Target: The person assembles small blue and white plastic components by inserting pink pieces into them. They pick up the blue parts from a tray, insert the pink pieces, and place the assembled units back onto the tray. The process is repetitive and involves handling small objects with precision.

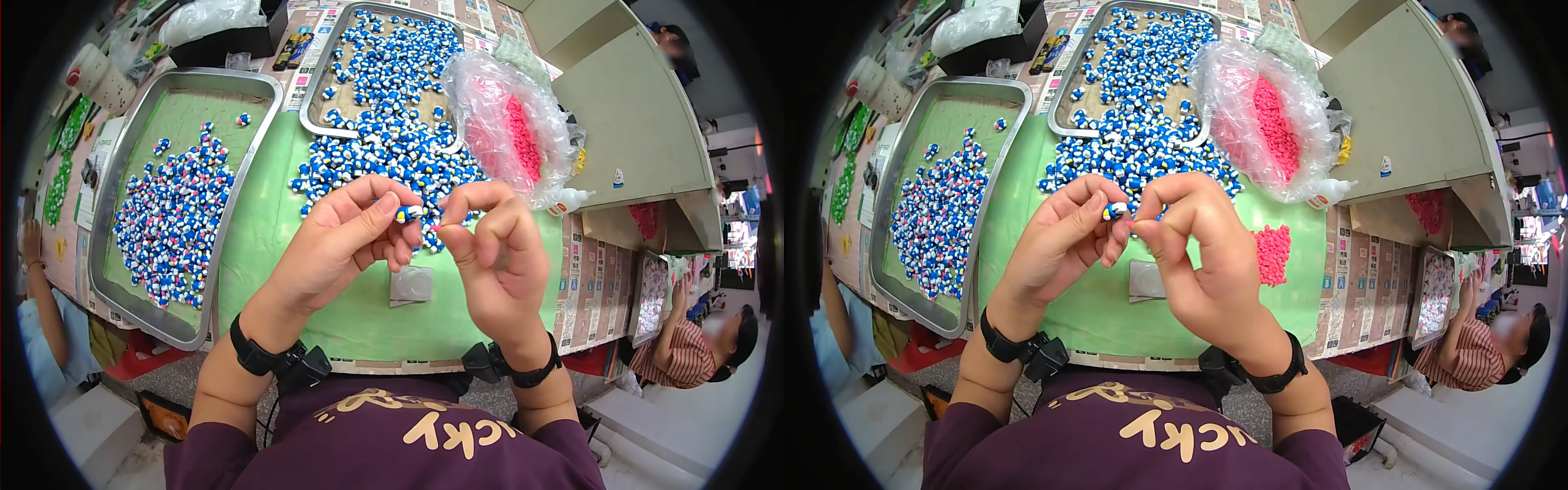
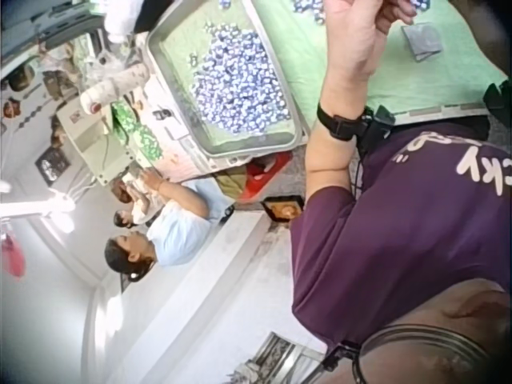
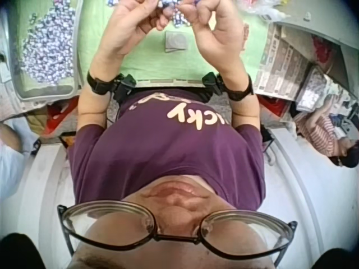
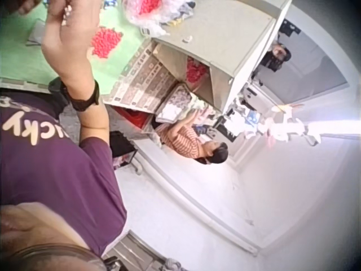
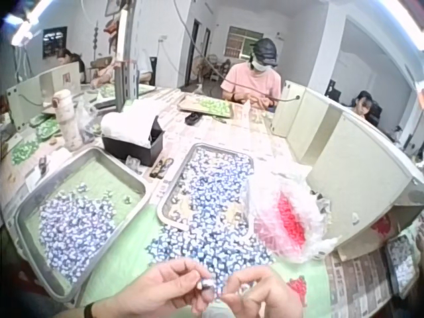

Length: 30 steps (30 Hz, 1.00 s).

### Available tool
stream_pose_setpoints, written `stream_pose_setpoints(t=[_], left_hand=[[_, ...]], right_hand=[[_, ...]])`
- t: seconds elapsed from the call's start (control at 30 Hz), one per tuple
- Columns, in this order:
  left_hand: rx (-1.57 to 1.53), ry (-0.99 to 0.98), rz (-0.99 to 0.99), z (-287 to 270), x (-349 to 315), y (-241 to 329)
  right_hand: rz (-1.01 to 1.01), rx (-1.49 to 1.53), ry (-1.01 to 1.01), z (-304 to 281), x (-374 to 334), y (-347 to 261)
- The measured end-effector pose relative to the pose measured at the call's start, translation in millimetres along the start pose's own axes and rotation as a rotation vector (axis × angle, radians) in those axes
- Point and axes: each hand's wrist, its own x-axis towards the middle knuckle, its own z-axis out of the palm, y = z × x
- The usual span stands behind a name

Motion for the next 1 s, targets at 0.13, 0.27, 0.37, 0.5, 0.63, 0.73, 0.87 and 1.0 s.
stream_pose_setpoints(t=[0.13, 0.27, 0.37, 0.5, 0.63, 0.73, 0.87, 1.0], left_hand=[[-0.084, -0.041, -0.029, -6, -1, -2], [-0.093, -0.005, -0.057, -3, -1, -3], [-0.102, 0.009, -0.042, -2, -2, -4], [-0.083, 0.015, -0.016, 1, -3, -5], [0.011, 0.011, 0.073, 2, -3, -10], [0.174, 0.03, 0.195, 5, -6, -11], [0.325, 0.048, 0.286, 6, -7, -11], [0.346, 0.049, 0.245, 11, -7, -8]], right_hand=[[-0.03, -0.082, 0.019, 12, 1, -4], [-0.083, -0.225, -0.057, 11, 0, 2], [-0.102, -0.244, -0.065, 12, 1, 2], [-0.113, -0.266, -0.058, 14, 2, 2], [-0.109, -0.312, -0.049, 13, 1, -1], [-0.108, -0.329, -0.032, 15, 0, -3], [-0.095, -0.205, 0.076, 19, 1, 1], [-0.025, -0.13, 0.073, 9, 3, 5]])
